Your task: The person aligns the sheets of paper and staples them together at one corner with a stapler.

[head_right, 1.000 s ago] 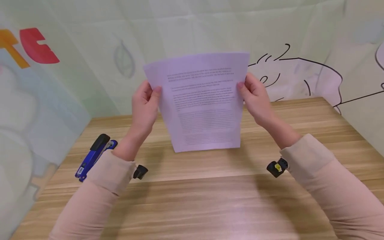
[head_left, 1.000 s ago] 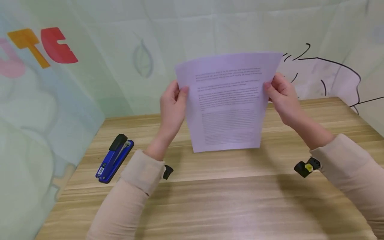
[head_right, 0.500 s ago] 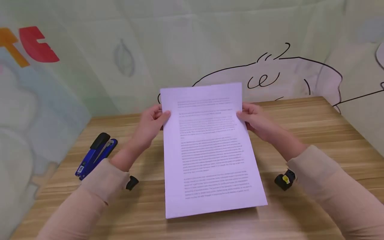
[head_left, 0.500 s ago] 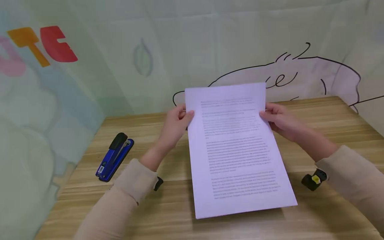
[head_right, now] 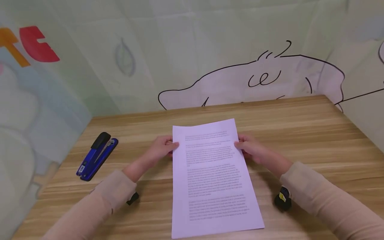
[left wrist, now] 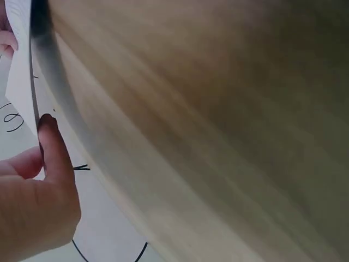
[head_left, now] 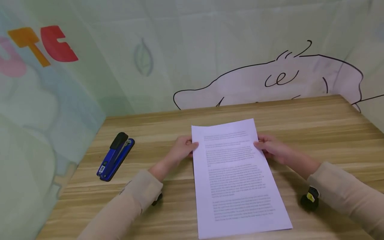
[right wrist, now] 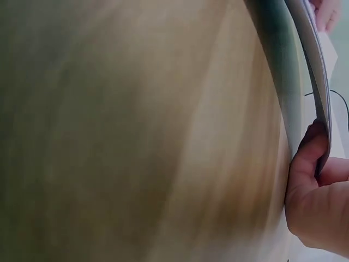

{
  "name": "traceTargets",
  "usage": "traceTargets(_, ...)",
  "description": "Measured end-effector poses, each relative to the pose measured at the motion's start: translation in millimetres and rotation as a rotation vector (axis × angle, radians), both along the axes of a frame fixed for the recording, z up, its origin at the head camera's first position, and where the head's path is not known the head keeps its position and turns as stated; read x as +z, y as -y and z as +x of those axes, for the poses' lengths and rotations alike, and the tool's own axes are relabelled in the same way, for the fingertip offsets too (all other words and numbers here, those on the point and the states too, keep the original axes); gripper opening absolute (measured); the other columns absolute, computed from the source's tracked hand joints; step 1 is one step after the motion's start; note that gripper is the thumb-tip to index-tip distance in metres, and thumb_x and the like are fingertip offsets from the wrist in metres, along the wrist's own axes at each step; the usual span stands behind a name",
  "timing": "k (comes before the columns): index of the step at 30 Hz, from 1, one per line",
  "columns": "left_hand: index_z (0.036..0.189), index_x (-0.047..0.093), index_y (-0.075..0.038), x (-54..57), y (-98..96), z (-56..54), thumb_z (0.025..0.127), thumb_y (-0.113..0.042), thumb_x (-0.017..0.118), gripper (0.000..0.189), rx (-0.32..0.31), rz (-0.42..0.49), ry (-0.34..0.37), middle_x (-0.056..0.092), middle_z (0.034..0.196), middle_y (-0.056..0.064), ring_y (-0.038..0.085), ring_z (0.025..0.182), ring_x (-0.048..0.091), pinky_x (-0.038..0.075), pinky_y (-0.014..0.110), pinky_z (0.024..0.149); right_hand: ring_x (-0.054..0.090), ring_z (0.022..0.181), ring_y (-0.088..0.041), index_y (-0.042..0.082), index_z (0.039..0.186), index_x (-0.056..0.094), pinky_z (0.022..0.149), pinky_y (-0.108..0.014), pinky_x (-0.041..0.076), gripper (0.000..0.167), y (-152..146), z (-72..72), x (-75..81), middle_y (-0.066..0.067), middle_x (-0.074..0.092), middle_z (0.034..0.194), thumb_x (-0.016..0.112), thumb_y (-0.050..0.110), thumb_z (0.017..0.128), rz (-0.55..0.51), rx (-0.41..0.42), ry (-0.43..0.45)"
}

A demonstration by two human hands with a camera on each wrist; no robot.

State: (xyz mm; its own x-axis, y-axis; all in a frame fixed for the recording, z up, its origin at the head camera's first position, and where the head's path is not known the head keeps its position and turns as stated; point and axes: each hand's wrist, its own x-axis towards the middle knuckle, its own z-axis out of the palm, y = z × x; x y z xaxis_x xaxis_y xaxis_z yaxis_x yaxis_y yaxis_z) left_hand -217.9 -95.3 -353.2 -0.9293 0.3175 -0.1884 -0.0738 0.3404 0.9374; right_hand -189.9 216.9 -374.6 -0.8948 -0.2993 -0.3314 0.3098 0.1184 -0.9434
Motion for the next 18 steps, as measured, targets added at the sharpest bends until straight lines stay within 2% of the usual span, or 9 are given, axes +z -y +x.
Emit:
traceTargets(3, 0.115, 0.058, 0.008, -3.7, -2.1, -0.2, 0.096, -0.007, 0.049, 0.025, 0.039, -0.015, 0.061, 0.064, 0.093, 0.014, 0.012, 0.072, 0.056, 0.050, 0.022, 0.063, 0.061, 0.080, -0.013, -0.010, 0.136, 0.030, 0.071, -0.031, 0.050, 0.043, -1.1, 1.2, 0.4, 0.001, 0.065, 0.091, 0.039, 0.008, 0.099, 0.013, -0.006, 0.019)
traceTargets(7, 0.111, 0.058, 0.009, -9.3, -1.2, -2.6, 0.096, -0.005, 0.049, 0.023, 0.071, -0.017, 0.107, 0.062, 0.093, 0.013, 0.013, 0.073, 0.055, 0.051, 0.023, 0.065, 0.062, 0.081, -0.014, -0.009, 0.137, 0.031, 0.072, -0.031, 0.050, 0.043, -1.8, 1.3, 1.1, 0.001, 0.066, 0.092, 0.041, 0.009, 0.099, 0.011, 0.008, 0.043)
traceTargets(11, 0.109, 0.056, 0.012, -11.7, -0.4, -3.3, 0.095, -0.002, 0.048, 0.021, 0.064, 0.003, 0.141, 0.060, 0.090, 0.012, 0.012, 0.071, 0.054, 0.049, 0.020, 0.061, 0.063, 0.081, -0.014, -0.009, 0.132, 0.036, 0.074, -0.031, 0.050, 0.040, -4.2, -0.6, 3.6, 0.000, 0.067, 0.091, 0.044, 0.009, 0.098, -0.017, 0.040, 0.089)
traceTargets(15, 0.109, 0.056, 0.012, -11.6, -0.1, -2.0, 0.095, -0.002, 0.050, 0.021, 0.057, -0.018, 0.174, 0.060, 0.089, 0.011, 0.011, 0.069, 0.054, 0.048, 0.019, 0.059, 0.063, 0.081, -0.015, -0.003, 0.124, 0.042, 0.076, -0.031, 0.051, 0.032, -6.4, -6.6, 9.3, -0.001, 0.067, 0.090, 0.048, 0.011, 0.096, -0.004, 0.058, 0.144)
traceTargets(18, 0.111, 0.057, 0.009, -11.0, -0.7, -0.7, 0.095, -0.004, 0.051, 0.022, 0.026, -0.054, 0.189, 0.061, 0.091, 0.011, 0.012, 0.071, 0.054, 0.048, 0.019, 0.060, 0.063, 0.082, -0.015, -0.003, 0.129, 0.039, 0.076, -0.031, 0.051, 0.039, -7.2, -11.8, 14.6, 0.000, 0.066, 0.090, 0.050, 0.013, 0.095, 0.036, 0.058, 0.142)
